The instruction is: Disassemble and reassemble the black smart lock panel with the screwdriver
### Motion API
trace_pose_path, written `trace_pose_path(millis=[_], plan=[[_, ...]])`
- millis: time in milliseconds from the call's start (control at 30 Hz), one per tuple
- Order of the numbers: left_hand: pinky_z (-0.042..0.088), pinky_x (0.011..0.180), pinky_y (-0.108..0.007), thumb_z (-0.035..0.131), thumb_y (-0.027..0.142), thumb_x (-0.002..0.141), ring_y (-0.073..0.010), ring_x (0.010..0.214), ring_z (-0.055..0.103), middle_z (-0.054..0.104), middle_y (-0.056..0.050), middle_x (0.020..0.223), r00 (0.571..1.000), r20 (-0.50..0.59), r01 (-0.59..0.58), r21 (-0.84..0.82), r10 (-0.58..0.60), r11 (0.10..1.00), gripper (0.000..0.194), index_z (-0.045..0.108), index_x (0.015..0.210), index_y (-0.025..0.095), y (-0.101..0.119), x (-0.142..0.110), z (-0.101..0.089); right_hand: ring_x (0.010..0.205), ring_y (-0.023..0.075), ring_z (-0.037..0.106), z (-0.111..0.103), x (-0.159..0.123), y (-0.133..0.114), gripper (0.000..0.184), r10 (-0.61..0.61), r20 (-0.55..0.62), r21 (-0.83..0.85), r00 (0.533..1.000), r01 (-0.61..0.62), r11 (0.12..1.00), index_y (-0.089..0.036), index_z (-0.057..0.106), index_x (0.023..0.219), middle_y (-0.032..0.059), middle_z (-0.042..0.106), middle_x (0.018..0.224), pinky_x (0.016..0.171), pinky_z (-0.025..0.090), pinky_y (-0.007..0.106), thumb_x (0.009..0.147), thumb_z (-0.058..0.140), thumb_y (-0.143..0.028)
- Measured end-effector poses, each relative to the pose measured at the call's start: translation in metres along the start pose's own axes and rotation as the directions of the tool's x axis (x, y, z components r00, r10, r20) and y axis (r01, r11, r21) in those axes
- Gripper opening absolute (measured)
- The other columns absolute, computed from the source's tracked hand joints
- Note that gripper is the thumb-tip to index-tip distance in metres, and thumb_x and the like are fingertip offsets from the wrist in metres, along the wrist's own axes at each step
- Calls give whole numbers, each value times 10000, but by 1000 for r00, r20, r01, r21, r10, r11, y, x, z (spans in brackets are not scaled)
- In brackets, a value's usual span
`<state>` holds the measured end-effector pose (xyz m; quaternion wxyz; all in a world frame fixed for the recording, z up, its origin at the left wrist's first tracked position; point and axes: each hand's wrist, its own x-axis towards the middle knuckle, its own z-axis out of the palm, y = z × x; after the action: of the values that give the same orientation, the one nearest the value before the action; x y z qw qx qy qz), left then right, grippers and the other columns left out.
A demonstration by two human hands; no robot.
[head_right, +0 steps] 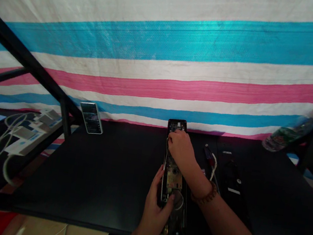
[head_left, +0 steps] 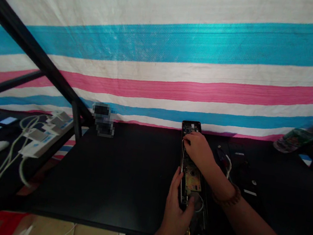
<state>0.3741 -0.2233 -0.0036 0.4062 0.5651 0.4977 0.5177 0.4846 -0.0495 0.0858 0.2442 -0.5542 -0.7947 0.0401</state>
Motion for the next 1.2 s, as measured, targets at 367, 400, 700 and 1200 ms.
trace_pose_path(millis=[367,400,700,1200], plan=[[331,1236,-545,601,191,925,-312,1523,367,368,-116,1656,999,3,-50,60,50,997,630,414,1520,280,5,3,-1,876,225,671,-3,0,-1,167,33,-10,66,999,-32,997,-193,726,878,88,733,918,831,483,314,903,597,-90],[330,1235,-545,603,194,924,-314,1523,366,368,-115,1656,999,1,-47,57,47,997,632,414,1521,282,5,3,-1,879,223,672,-3,-1,0,163,26,-11,83,1000,-25,996,-193,727,885,85,734,922,835,482,312,909,598,-97],[380,1201,-529,605,196,928,-311,1483,416,393,-129,1611,999,-27,-41,118,45,992,596,441,1495,278,5,1,0,842,216,639,0,0,-1,197,24,8,61,1000,-24,998,-178,712,821,91,689,881,809,464,310,912,566,-82],[456,1139,-465,547,353,1002,-282,1359,568,555,-149,1493,992,-44,115,-21,-116,993,554,408,1526,235,-6,4,-1,1008,248,647,-11,-21,32,206,197,-402,381,894,-32,924,-203,745,969,93,671,1036,955,515,410,896,571,-120]])
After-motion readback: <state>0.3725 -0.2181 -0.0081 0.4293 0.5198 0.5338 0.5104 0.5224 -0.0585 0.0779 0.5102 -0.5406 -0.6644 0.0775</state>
